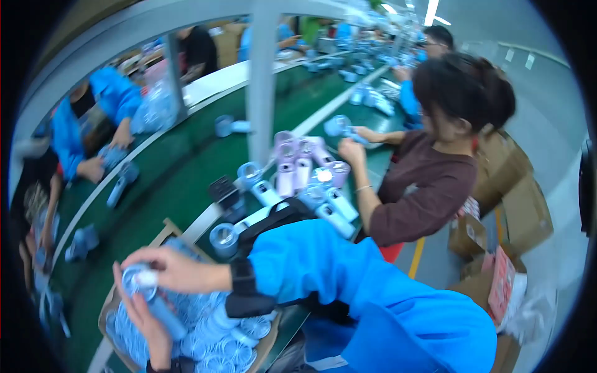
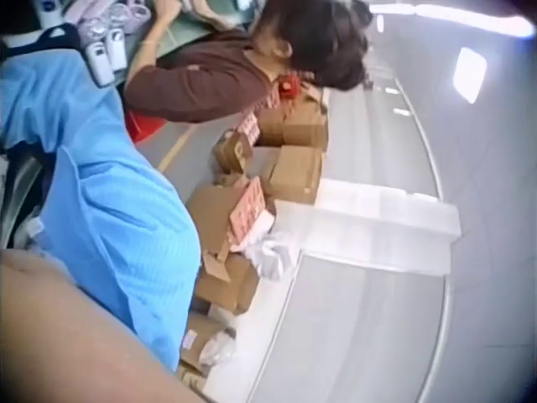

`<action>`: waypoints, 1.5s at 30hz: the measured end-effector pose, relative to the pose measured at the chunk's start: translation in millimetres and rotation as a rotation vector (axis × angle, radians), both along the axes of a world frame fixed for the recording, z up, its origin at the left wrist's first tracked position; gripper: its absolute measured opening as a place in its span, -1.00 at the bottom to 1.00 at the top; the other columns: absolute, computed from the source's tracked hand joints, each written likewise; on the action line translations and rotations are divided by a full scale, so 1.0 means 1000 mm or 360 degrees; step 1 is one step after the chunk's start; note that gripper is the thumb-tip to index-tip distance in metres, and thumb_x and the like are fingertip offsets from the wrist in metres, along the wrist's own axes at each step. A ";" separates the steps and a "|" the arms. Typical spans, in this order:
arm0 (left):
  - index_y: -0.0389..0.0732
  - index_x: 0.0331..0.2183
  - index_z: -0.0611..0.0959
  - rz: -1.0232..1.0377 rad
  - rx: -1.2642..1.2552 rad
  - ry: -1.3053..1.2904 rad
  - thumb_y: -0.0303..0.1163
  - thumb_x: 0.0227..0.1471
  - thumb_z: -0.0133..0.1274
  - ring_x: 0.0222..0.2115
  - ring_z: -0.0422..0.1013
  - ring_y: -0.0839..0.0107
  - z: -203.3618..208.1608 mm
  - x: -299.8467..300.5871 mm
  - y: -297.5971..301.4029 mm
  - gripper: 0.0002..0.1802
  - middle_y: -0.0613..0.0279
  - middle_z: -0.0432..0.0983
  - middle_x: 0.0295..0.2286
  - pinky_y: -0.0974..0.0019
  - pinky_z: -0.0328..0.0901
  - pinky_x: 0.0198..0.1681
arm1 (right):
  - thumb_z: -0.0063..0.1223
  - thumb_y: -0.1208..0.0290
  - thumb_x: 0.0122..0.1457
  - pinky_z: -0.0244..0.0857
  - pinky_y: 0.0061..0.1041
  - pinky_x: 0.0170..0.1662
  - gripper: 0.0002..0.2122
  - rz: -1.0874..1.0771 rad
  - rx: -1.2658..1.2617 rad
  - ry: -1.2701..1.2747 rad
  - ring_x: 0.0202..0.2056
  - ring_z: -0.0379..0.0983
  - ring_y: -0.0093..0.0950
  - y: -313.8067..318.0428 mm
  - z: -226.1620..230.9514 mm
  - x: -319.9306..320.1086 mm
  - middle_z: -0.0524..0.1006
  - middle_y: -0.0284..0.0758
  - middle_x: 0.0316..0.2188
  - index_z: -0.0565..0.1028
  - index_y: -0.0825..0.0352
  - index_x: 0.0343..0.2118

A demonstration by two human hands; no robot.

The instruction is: The person picks up a handheld fan and a fan cover, snaps the cover onto the fan by hand, and sets the assembled fan aside. They then pick up a power bank, turn it over, and set it back down.

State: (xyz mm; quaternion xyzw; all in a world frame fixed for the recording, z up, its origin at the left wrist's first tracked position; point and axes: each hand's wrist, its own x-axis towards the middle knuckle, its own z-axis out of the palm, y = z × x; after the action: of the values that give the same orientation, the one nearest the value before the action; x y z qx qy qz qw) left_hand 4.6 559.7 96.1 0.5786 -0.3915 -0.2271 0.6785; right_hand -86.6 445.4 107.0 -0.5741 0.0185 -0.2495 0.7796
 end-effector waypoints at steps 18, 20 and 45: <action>-0.01 0.22 -0.02 -0.0189 0.0147 -0.0146 -0.27 0.09 -0.02 -0.74 0.26 0.55 -0.032 0.031 -0.008 -0.24 0.21 0.34 -0.55 0.53 0.20 -0.75 | -0.07 0.51 0.15 0.22 -0.53 -0.02 -0.69 -0.0201 -0.0287 -0.0045 -0.09 0.35 -0.49 -0.007 -0.008 -0.006 0.42 -0.29 -0.10 0.36 0.34 -0.02; -0.02 0.22 -0.02 -0.0202 0.0146 -0.0138 -0.29 0.06 0.01 -0.74 0.26 0.55 -0.037 0.033 -0.008 -0.22 0.21 0.34 -0.54 0.52 0.20 -0.75 | -0.08 0.51 0.15 0.22 -0.53 -0.01 -0.70 -0.0192 -0.0296 -0.0035 -0.08 0.35 -0.48 -0.010 -0.007 -0.006 0.43 -0.29 -0.10 0.36 0.34 -0.02; -0.12 0.20 0.10 0.0210 0.0049 0.0225 -0.22 0.16 -0.13 0.05 0.22 0.23 -0.013 0.068 -0.029 -0.37 -0.02 0.22 0.05 0.23 0.06 0.15 | 0.16 0.24 -0.09 0.04 -0.28 -0.09 -0.62 -0.0274 -0.2311 0.0634 -0.16 0.24 -0.29 -0.007 -0.072 -0.015 0.36 -0.21 -0.35 0.44 0.31 -0.20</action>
State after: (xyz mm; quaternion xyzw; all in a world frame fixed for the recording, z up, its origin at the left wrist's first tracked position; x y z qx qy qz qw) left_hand 72.8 531.2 83.1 0.5960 -0.3002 -0.2281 0.7089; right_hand -101.5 438.1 35.4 -0.9740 0.0347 -0.1505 0.1655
